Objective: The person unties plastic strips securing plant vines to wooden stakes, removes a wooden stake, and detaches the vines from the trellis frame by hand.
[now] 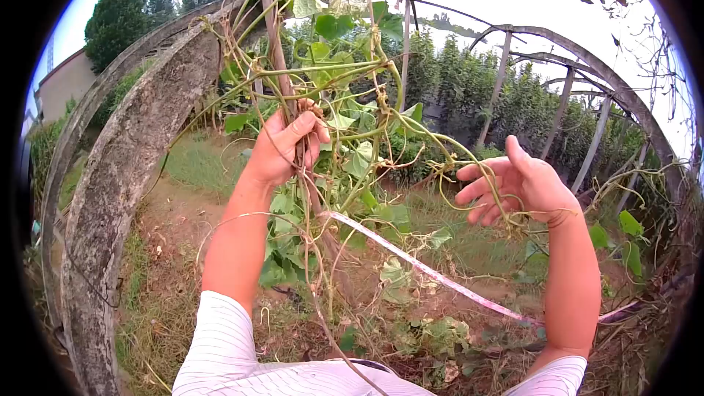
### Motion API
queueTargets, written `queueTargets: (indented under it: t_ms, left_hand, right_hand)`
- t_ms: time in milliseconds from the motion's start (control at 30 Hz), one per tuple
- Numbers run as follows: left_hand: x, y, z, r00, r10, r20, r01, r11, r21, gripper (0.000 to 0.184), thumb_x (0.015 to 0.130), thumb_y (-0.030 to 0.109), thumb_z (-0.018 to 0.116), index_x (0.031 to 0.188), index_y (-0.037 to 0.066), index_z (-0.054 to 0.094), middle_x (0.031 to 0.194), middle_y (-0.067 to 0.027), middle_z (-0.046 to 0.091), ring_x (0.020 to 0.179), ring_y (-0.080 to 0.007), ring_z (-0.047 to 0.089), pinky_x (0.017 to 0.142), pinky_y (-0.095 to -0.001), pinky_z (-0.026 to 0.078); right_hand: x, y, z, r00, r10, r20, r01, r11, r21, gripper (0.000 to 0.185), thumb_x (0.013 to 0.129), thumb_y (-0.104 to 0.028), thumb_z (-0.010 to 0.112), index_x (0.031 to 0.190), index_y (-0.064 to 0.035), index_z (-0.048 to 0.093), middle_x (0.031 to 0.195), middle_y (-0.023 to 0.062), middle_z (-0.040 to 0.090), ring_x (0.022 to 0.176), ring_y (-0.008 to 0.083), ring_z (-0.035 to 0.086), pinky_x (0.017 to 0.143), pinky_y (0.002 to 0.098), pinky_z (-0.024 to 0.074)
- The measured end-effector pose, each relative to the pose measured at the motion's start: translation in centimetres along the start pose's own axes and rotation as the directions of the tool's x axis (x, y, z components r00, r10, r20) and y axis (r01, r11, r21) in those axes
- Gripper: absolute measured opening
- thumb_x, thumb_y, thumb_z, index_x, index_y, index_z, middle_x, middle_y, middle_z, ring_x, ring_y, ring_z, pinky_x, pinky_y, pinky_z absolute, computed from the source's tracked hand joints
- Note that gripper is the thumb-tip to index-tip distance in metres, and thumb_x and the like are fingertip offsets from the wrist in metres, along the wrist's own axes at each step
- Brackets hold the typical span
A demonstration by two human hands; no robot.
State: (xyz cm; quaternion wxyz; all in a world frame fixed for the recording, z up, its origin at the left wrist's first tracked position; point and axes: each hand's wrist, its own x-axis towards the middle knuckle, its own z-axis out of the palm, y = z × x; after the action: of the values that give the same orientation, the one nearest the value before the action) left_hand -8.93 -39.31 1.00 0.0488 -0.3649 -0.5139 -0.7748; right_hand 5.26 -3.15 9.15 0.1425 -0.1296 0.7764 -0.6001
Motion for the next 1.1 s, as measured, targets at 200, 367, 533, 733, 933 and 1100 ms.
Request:
queueTargets:
  t_ms: [200, 367, 533, 733, 933, 1100]
  left_hand:
    - [-4.2, 2.3, 1.3, 0.996, 0.058, -0.066, -0.057, 0.998, 0.027, 0.026, 0.098, 0.024, 0.063, 0.113, 0.003, 0.059, 0.08, -0.0086, 0.066, 0.052, -0.0121, 0.058, 0.047, -0.0242, 0.047]
    - [-9.4, 5.0, 0.8, 0.959, 0.127, -0.252, -0.112, 0.991, 0.075, 0.025, 0.096, 0.025, 0.066, 0.105, 0.002, 0.061, 0.077, -0.0061, 0.065, 0.053, -0.0123, 0.057, 0.048, -0.0254, 0.045]
    - [-13.4, 6.9, -1.5, 0.946, 0.147, -0.289, -0.127, 0.988, 0.088, 0.025, 0.094, 0.021, 0.068, 0.108, 0.002, 0.061, 0.077, -0.0058, 0.064, 0.058, -0.0142, 0.06, 0.051, -0.0268, 0.048]
    - [-13.8, 7.2, -2.7, 0.976, 0.098, -0.193, -0.091, 0.995, 0.042, 0.03, 0.095, 0.022, 0.066, 0.118, 0.002, 0.059, 0.083, -0.0064, 0.066, 0.063, -0.0159, 0.064, 0.057, -0.0288, 0.054]
    - [-13.9, 8.1, -3.1, 0.991, 0.063, -0.117, -0.063, 0.998, 0.005, 0.032, 0.095, 0.018, 0.067, 0.12, 0.0, 0.058, 0.085, -0.0081, 0.065, 0.068, -0.0188, 0.065, 0.061, -0.0323, 0.056]
    - [-14.1, 7.2, -4.0, 0.998, 0.054, 0.008, -0.054, 0.996, -0.074, 0.036, 0.098, 0.022, 0.061, 0.126, -0.001, 0.055, 0.087, -0.0075, 0.065, 0.075, -0.022, 0.067, 0.068, -0.0373, 0.057]
  right_hand:
    - [-4.2, -0.6, 4.7, 0.977, -0.211, 0.026, 0.187, 0.798, -0.573, 0.055, 0.086, -0.036, 0.076, 0.121, 0.0037, 0.062, 0.087, 0.0104, 0.071, 0.069, 0.0131, 0.065, 0.063, 0.0267, 0.0525]
    - [-2.8, 0.6, 9.7, 0.875, -0.474, 0.093, 0.366, 0.524, -0.769, 0.032, 0.087, -0.023, 0.074, 0.106, 0.0026, 0.067, 0.079, 0.0118, 0.069, 0.064, 0.0142, 0.061, 0.064, 0.0291, 0.052]
    - [-1.7, 0.4, 12.6, 0.784, -0.617, 0.067, 0.472, 0.522, -0.711, 0.026, 0.088, -0.022, 0.074, 0.098, 0.0016, 0.069, 0.07, 0.0092, 0.067, 0.058, 0.0139, 0.057, 0.058, 0.0288, 0.0489]
    - [-2.7, -0.7, 14.5, 0.653, -0.747, -0.123, 0.409, 0.484, -0.774, 0.028, 0.084, -0.018, 0.077, 0.101, 0.0009, 0.067, 0.072, 0.0058, 0.063, 0.063, 0.0118, 0.054, 0.06, 0.0282, 0.0468]
    - [-8.7, 0.3, 20.3, 0.145, -0.986, 0.079, 0.451, -0.005, -0.892, 0.023, 0.079, -0.001, 0.068, 0.103, 0.0014, 0.064, 0.094, 0.0171, 0.065, 0.089, 0.0288, 0.064, 0.084, 0.0409, 0.0521]
    - [-9.1, 11.0, 24.7, 0.799, -0.601, 0.029, 0.475, 0.601, -0.643, 0.019, 0.079, -0.012, 0.076, 0.094, -0.0025, 0.07, 0.077, 0.0101, 0.068, 0.065, 0.0212, 0.067, 0.06, 0.0306, 0.0544]
